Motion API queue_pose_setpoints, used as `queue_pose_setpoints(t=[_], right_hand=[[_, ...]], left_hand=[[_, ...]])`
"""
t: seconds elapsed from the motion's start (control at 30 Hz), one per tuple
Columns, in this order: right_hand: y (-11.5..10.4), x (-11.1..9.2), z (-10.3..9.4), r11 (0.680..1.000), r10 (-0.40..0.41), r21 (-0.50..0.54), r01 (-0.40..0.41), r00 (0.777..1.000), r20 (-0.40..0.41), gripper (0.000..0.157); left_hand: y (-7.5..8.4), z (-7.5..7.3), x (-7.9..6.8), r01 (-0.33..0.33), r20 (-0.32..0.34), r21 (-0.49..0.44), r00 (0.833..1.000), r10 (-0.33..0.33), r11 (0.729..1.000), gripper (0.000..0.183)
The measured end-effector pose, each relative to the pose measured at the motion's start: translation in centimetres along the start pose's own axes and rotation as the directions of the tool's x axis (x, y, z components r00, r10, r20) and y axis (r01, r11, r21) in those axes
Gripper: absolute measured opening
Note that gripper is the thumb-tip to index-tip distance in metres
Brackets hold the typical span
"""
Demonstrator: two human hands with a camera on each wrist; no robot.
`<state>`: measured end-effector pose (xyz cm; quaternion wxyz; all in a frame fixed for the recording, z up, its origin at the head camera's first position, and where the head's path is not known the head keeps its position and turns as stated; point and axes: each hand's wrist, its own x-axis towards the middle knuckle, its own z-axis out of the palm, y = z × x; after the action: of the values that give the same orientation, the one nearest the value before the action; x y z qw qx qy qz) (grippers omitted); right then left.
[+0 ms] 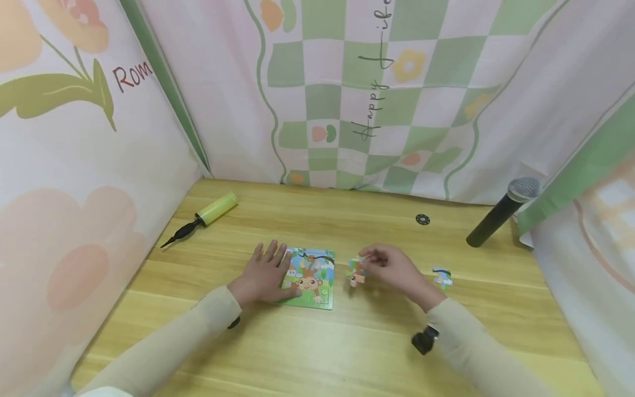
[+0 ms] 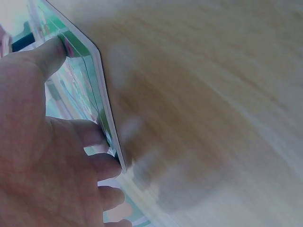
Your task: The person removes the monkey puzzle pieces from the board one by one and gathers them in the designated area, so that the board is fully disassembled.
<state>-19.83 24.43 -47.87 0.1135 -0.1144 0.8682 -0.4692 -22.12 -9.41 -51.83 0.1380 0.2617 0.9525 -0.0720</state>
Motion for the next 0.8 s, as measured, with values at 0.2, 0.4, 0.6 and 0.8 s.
queue_pose_setpoints(t=[0.2, 0.4, 0.6, 0.8], right_hand=[[1.7, -4.4, -3.0, 0.995, 0.088, 0.036, -0.088, 0.996, 0.002, 0.043], [3.2, -6.7, -5.5, 0.992, 0.119, 0.039, -0.12, 0.992, 0.033, 0.044], [4.8, -7.8, -6.3, 0.986, 0.162, 0.023, -0.164, 0.984, 0.075, 0.05], [5.7, -8.0, -6.1, 0.977, 0.199, 0.057, -0.204, 0.976, 0.086, 0.052]], left_hand=[[-0.1, 0.0, 0.1, -0.002, 0.011, 0.002, 1.0, 0.002, 1.0, 0.105], [-0.2, 0.0, 0.0, -0.002, 0.014, 0.004, 1.0, 0.002, 1.0, 0.105], [-0.2, -0.1, -0.1, -0.001, 0.018, 0.014, 1.0, 0.0, 1.0, 0.104], [0.0, -0.2, -0.2, -0.004, 0.011, 0.01, 1.0, 0.003, 1.0, 0.103]])
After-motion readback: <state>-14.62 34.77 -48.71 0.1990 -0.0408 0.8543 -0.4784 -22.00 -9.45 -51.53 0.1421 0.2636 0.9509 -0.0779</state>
